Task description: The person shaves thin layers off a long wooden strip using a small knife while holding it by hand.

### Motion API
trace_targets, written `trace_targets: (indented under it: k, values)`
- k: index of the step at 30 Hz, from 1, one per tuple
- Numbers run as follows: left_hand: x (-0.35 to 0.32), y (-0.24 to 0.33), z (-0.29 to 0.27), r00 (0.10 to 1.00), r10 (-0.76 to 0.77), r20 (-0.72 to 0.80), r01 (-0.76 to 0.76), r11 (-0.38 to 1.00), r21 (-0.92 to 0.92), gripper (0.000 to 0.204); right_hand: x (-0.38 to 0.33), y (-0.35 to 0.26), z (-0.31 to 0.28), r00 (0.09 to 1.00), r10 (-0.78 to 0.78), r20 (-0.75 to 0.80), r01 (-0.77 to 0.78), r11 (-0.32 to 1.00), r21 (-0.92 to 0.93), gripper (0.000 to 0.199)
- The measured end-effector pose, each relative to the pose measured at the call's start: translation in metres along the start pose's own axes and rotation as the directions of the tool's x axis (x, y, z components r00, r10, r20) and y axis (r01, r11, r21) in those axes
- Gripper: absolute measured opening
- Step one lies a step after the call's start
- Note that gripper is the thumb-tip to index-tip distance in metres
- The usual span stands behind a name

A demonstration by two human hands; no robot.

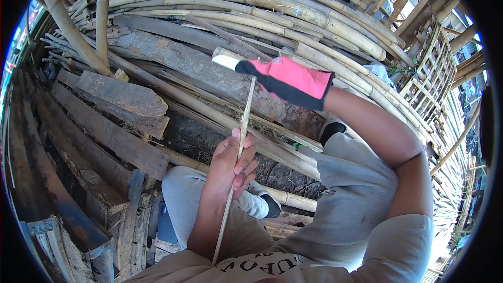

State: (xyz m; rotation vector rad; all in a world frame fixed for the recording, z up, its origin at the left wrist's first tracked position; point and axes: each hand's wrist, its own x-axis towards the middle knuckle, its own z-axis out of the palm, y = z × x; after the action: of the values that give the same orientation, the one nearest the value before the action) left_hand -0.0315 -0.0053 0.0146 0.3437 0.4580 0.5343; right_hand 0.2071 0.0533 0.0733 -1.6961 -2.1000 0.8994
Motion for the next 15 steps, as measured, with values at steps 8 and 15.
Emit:
trace_targets:
  k: [8, 15]
  values:
    - [-0.005, 0.004, -0.002, 0.999, 0.009, 0.035, -0.007, 0.998, -0.065, 0.037, 0.015, 0.005, -0.004, 0.996, 0.068, -0.050, -0.074, 0.987, -0.140, 0.037]
    - [-0.002, 0.004, -0.006, 0.999, 0.020, 0.048, -0.016, 0.997, -0.082, 0.036, 0.015, 0.015, -0.002, 0.998, 0.003, -0.062, -0.009, 0.994, -0.106, 0.028]
